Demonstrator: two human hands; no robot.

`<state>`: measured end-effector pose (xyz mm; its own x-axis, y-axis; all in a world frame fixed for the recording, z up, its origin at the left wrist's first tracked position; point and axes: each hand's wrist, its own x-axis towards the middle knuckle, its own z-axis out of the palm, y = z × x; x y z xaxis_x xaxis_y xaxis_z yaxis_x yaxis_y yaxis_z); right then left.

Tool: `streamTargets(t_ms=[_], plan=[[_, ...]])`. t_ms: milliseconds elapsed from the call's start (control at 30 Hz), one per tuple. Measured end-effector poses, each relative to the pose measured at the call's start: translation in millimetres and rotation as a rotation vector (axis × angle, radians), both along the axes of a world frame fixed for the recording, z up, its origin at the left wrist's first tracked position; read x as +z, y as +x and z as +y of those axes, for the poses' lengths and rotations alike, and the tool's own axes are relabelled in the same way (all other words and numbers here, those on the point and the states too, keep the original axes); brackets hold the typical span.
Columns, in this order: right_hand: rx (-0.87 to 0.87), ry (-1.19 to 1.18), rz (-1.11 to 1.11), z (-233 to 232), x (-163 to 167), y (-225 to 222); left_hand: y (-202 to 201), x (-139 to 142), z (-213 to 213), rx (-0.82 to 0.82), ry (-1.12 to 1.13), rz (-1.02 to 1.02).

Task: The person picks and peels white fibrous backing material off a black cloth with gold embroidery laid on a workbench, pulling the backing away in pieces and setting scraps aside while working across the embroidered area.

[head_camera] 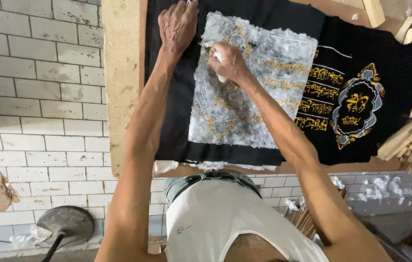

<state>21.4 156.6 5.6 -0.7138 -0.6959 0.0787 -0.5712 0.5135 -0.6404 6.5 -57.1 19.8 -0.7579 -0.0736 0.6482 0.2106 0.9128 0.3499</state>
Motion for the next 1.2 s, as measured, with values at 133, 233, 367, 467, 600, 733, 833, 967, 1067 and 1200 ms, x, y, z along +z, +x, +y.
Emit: streamTargets(t_ms=[133,233,367,467,600,733,833,967,1067,1200], plan=[[0.133,-0.069,0.074,-8,4,3,78,-6,1,0.018,0.055,-0.179],[0.225,-0.038,0.115,-13,9,19,151,-8,16,0.055,0.129,-0.256],[0.304,0.121,0.128,-20,22,24,198,-13,34,0.122,0.122,-0.282],[0.384,0.159,0.234,-23,31,18,199,-19,34,0.118,0.135,-0.303],[0.449,0.238,0.276,-26,26,21,198,-29,34,0.122,0.098,-0.285],[0.191,0.04,0.149,-27,5,25,200,-38,35,0.114,0.057,-0.299],[-0.049,-0.001,0.188,-20,7,5,200,-38,32,0.128,0.036,-0.322],[-0.204,-0.197,0.204,9,21,-3,198,-17,36,0.11,0.113,-0.341],[-0.763,-0.693,-0.812,3,23,35,197,7,57,-0.043,0.447,-0.296],[-0.715,-1.187,-1.727,-5,12,110,188,24,95,-0.181,0.33,-0.023]])
